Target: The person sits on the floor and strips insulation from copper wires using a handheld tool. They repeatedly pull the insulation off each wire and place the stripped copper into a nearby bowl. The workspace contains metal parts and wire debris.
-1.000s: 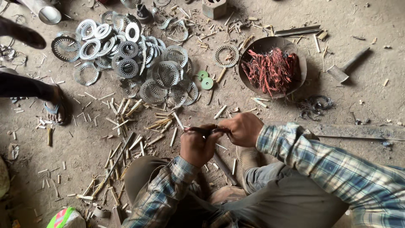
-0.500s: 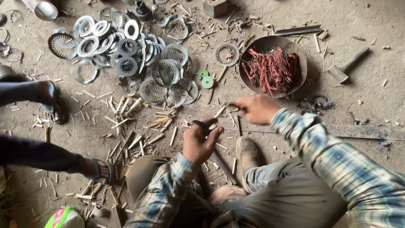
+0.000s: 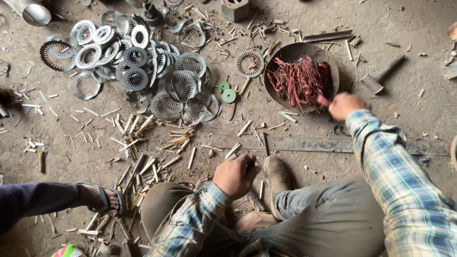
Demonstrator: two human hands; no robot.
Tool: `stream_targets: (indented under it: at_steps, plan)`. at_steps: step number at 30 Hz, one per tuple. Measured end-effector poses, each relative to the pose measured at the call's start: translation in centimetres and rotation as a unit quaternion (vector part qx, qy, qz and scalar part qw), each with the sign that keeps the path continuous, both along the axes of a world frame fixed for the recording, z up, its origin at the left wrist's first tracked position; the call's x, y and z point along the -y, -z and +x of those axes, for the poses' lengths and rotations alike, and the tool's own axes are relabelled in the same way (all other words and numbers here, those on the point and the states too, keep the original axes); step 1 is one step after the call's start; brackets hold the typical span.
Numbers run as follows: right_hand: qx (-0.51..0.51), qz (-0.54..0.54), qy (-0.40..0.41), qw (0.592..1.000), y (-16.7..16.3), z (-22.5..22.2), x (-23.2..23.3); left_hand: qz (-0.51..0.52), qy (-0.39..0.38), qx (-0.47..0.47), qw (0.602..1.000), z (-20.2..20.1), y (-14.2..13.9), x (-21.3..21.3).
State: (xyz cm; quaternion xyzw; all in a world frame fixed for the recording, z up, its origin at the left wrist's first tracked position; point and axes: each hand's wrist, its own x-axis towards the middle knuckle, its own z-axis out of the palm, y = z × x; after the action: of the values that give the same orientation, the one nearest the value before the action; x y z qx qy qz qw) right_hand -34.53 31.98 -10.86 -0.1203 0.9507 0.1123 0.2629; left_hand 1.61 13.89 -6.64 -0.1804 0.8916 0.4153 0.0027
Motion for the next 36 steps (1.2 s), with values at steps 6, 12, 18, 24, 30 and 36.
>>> stream_targets:
  at_steps: [6, 12, 18, 24, 30, 36]
  plan:
    - [-0.192, -0.230, 0.032, 0.954, -1.7, -0.8, 0.6, 0.175, -0.025, 0.059, 0.982, -0.8, -0.4, 0.5]
    - [-0.155, -0.257, -0.136, 0.944, 0.0, 1.7, 1.6, 0.234, -0.039, -0.138, 0.961, 0.2, 0.8, 1.1]
    - [-0.080, -0.430, -0.270, 0.858, -0.3, 3.8, 3.0, 0.468, -0.038, -0.224, 0.854, 0.7, 1.3, 1.4]
    - [-0.048, -0.513, -0.341, 0.786, -5.5, 10.2, 4.2, 0.585, -0.047, -0.265, 0.765, 0.3, 1.0, 2.6]
    - [-0.158, -0.489, -0.487, 0.706, -10.9, 17.8, 6.0, 0.586, -0.101, -0.327, 0.734, 0.1, 1.7, 3.0]
    - [-0.198, -0.406, -0.549, 0.703, -10.5, 21.4, 8.6, 0.572, -0.075, -0.371, 0.727, -0.3, 0.1, 2.7]
